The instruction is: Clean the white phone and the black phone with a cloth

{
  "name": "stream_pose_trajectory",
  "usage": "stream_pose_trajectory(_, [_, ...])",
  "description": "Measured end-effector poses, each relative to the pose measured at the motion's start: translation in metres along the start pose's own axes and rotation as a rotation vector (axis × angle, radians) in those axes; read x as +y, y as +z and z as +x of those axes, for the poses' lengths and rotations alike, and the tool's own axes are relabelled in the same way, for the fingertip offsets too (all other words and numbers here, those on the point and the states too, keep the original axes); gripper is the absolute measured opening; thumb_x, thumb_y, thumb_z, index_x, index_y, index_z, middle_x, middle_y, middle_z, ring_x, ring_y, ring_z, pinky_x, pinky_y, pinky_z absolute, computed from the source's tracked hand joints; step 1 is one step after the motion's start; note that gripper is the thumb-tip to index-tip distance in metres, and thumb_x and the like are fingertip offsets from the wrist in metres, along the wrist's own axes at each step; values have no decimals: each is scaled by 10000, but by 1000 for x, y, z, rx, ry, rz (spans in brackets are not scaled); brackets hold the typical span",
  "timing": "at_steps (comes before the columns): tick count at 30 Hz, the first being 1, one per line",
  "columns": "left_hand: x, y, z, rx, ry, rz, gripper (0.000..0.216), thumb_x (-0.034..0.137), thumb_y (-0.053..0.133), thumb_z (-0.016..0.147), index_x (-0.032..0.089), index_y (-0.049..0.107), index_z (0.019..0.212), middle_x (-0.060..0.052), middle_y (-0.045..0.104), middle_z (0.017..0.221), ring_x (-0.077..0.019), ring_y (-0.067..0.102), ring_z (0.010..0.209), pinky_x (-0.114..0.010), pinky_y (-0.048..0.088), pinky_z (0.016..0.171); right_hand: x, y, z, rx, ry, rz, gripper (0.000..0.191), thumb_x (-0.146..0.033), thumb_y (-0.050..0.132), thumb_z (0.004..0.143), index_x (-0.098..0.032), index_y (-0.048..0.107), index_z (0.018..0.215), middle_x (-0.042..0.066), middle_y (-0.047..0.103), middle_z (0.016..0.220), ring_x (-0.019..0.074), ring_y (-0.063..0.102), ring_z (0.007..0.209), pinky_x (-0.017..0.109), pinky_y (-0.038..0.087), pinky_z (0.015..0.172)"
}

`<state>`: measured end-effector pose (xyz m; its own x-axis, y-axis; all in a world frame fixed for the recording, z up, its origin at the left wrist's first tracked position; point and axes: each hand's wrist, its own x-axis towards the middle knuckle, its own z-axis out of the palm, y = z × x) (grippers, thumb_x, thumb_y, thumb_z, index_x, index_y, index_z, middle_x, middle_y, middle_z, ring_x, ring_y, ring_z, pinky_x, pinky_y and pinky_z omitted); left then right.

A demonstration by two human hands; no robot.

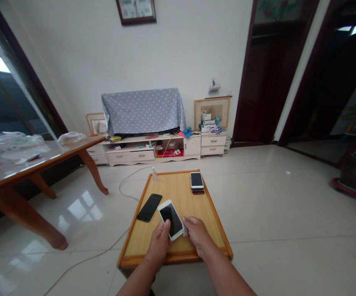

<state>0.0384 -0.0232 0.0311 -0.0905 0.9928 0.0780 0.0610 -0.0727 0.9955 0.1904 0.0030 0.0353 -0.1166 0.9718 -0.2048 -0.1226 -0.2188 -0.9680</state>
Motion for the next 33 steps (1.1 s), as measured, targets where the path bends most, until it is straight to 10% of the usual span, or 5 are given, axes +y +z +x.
stream_pose_trajectory(9, [4, -2, 1, 120, -173, -32, 670, 752, 402, 864, 158, 628, 1078, -39, 645, 846, -174, 578, 737, -267, 465, 589, 8, 9, -13, -90, 44, 41, 473, -655, 643, 781, -186, 584, 795, -70, 469, 540, 61, 266, 405, 223, 156, 399])
stream_pose_trajectory(15, [1, 3, -6, -43, -175, -66, 586, 729, 436, 868, 177, 611, 952, -14, 604, 797, -139, 524, 656, -221, 390, 492, -4, -3, 0, -39, -27, 115, 465, -632, 693, 762, -176, 602, 779, -52, 504, 610, 59, 331, 465, 203, 196, 414])
stream_pose_trajectory(33, [-5, 6, -2, -75, -55, 51, 479, 631, 420, 928, 186, 595, 907, -28, 635, 829, -183, 576, 768, -290, 453, 701, 2, -10, 3, 58, -150, -81, 414, -584, 633, 808, -187, 569, 710, -29, 524, 618, 119, 439, 565, 238, 330, 518])
